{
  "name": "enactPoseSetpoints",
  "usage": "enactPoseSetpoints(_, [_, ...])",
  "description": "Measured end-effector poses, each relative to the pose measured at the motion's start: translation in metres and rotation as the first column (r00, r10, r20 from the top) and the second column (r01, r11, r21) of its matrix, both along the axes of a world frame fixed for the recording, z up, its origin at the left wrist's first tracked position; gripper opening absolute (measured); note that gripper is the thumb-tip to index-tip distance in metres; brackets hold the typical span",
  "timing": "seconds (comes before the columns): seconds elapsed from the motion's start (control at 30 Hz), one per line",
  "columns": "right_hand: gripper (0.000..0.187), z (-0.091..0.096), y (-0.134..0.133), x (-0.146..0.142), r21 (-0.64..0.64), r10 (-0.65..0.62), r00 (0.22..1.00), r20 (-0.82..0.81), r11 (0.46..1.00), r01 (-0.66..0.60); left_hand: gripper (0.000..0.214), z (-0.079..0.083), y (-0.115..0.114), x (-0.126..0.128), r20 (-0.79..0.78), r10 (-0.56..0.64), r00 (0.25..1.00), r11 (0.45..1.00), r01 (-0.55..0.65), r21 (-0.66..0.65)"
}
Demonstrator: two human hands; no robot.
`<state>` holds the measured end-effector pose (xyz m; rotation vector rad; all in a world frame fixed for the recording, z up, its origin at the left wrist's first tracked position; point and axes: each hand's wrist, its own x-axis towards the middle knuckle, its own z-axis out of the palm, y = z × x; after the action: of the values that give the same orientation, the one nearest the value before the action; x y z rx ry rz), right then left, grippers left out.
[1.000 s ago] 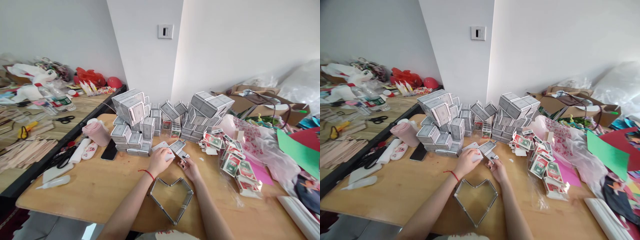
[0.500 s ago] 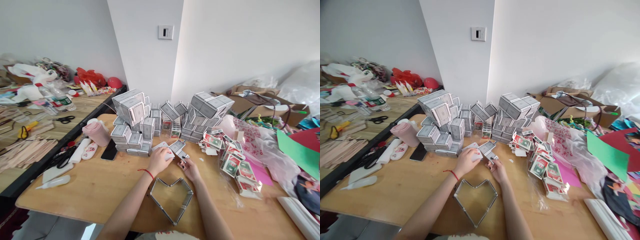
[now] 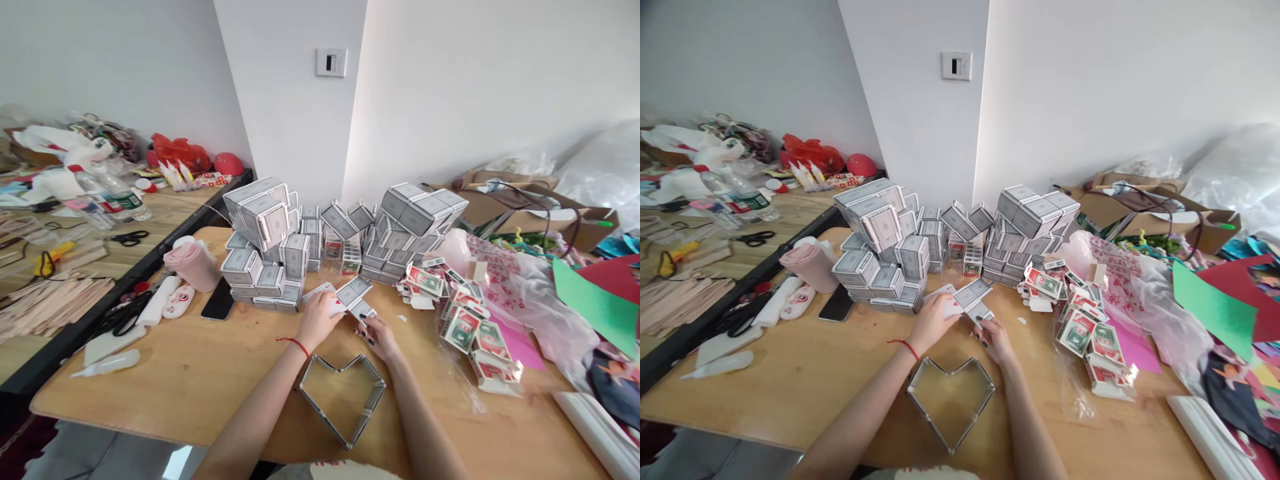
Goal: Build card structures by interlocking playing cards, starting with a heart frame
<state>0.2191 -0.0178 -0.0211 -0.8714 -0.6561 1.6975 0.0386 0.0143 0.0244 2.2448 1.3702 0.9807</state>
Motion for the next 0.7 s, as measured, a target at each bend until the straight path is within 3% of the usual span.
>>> enactPoseSetpoints(0.33, [0.012, 0.012, -0.002, -0.005, 0.003, 0.026, 1.000, 0.012, 1.000, -0.026, 0.039, -0.002, -0.001, 0.003, -0.017, 0.008, 1.000, 1.000, -0.008, 0.004])
enactPoseSetpoints(0.53, [0.014, 0.013, -0.002, -0.006, -0.001, 0.038, 0.999, 0.015, 0.999, -0.038, 0.047, -0.004, 0.002, 0.001, -0.008, 0.014, 1.000, 0.999, -0.014, -0.031])
enactPoseSetpoints(0.7, [0.013, 0.012, -0.003, -0.009, -0.008, 0.056, 0.998, -0.011, 0.998, -0.056, 0.041, -0.007, 0.004, -0.003, 0.034, 0.002, 0.999, 0.999, -0.001, -0.039])
